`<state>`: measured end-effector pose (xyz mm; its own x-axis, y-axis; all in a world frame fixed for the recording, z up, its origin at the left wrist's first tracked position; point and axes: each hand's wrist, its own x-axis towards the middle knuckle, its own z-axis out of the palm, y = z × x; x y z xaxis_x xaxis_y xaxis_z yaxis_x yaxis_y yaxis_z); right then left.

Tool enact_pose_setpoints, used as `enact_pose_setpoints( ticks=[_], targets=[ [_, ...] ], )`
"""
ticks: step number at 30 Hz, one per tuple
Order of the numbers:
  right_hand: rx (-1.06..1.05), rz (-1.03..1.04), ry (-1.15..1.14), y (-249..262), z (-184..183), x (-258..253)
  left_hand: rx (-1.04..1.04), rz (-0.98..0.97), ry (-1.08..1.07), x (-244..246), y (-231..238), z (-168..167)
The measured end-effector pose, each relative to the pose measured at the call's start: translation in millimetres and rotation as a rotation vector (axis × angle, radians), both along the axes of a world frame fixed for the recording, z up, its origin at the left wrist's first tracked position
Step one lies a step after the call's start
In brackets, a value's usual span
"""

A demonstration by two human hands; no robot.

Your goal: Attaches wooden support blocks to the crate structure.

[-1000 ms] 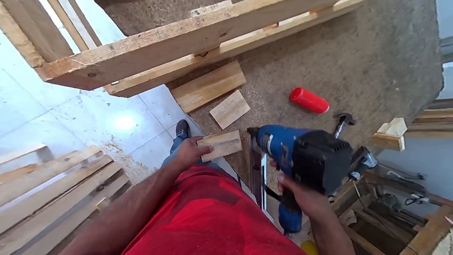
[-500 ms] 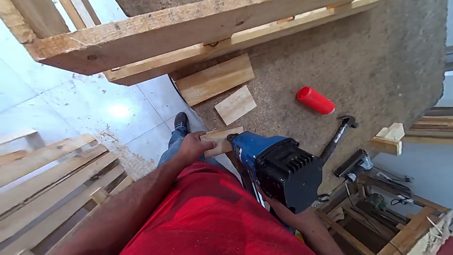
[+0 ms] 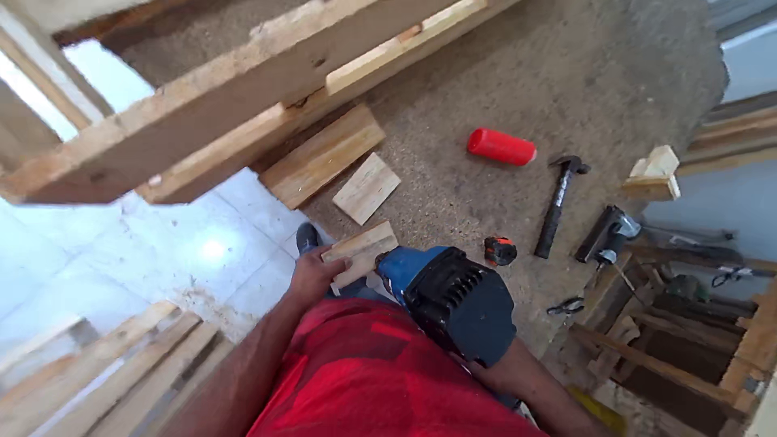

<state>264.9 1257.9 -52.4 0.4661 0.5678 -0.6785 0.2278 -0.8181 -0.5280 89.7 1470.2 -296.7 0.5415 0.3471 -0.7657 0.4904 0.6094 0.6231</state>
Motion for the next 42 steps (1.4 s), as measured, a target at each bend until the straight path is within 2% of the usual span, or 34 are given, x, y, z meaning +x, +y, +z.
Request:
enact_pose_setpoints(
  ticks=[2,4,8,10,13,15,18,21,23,25,27,29,31,32,34,38,42],
  targets=[
    [0.13,-0.096,-0.055,-24,-6,0,0.02,-0.019,-0.025,-1,3,2],
    [0.181,-0.178,-0.131,-50,-15,6,0.024,-0.004,-0.071,-7,2,18],
    [0.244,-0.336,-0.338,-42,-38,24,0.0,0.286,-0.193,-12,9,55],
    [0.14,-0.325,-0.451,-24,-62,37,0.024,0.402,-0.22,5,16,64],
    [-0.119,-0.231,-0.523,8,-96,47,0.034,0.429,-0.217,46,27,62],
    [-0.209,-0.21,-0.539,28,-116,43,0.05,0.377,-0.171,71,32,55],
    [-0.206,-0.253,-0.533,41,-162,37,0.139,0.242,0.048,90,34,52],
    [-0.204,-0.216,-0.501,34,-200,37,0.453,-0.121,0.351,90,45,59],
    [-0.214,-0.155,-0.439,31,-185,40,0.65,-0.341,0.433,85,57,76],
    [-0.166,-0.153,-0.413,35,-142,37,0.853,-0.439,0.413,83,73,96],
    [0.03,-0.255,-0.383,54,-101,22,1.038,-0.519,0.352,84,97,96],
    [0.203,-0.434,-0.095,94,-84,1,1.145,-0.629,0.339,90,125,81],
    [0.254,-0.643,0.261,140,-98,-16,1.154,-0.794,0.395,102,144,66],
    [0.208,-0.699,0.319,158,-107,-22,1.147,-0.879,0.424,107,148,61],
    [0.085,-0.734,0.291,178,-119,-25,1.149,-0.971,0.45,113,153,54],
    [-0.039,-0.864,0.197,201,-136,-20,1.145,-0.933,0.411,117,157,51],
    [0.003,-1.107,0.19,220,-153,-17,1.115,-0.887,0.343,115,157,52]
  ],
)
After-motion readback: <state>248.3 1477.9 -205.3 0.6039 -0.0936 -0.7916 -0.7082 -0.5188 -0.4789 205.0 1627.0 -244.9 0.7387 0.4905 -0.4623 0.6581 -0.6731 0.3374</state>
